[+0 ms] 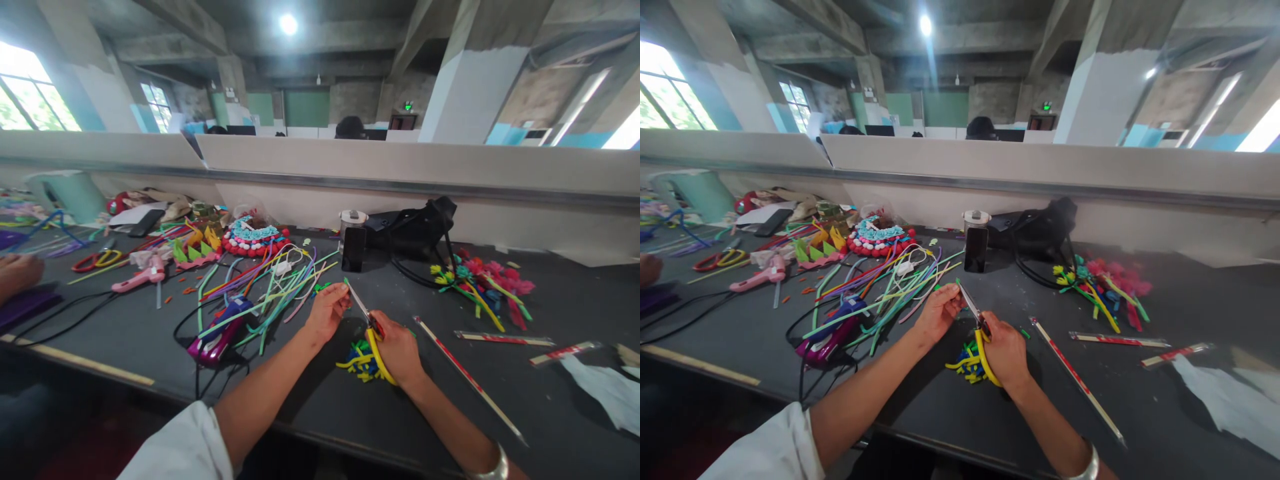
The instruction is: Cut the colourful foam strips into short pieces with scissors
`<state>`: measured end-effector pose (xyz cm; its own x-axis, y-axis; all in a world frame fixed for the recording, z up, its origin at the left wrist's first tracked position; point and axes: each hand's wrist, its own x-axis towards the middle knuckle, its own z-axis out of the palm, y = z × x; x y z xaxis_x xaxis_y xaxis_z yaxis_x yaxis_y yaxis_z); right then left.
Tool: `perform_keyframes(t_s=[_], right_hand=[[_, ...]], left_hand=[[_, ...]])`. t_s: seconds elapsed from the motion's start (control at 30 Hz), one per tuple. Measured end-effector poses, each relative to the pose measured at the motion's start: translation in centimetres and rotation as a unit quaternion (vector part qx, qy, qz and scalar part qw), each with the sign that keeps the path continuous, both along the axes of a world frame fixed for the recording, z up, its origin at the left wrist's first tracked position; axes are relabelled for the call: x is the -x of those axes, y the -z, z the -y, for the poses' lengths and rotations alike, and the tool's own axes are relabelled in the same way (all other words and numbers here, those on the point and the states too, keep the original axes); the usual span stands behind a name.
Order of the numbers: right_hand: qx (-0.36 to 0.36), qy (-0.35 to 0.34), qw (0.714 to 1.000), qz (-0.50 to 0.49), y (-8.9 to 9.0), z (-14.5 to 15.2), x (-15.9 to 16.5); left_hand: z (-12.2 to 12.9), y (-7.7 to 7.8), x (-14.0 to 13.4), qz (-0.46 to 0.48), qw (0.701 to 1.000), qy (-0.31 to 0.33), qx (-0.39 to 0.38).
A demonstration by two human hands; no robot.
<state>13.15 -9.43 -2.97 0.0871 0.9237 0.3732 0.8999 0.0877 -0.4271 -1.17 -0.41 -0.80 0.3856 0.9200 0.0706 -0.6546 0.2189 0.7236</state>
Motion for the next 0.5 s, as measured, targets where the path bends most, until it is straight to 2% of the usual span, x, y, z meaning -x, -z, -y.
perform_keyframes(t_s=[0.17,0.5], right_hand=[[-0.006,-0.013,1.000,-0.019,0.10,-0.11,0.03],[0.003,-0.004,1.000,-0.007,-0.09,-0.23,-0.15]], left_hand=[[0.18,-0.32,0.03,-0.002,1.000,0.000,0.005],[-0.06,0.02,0.09,-0.004,1.000,0.004,-0.010]])
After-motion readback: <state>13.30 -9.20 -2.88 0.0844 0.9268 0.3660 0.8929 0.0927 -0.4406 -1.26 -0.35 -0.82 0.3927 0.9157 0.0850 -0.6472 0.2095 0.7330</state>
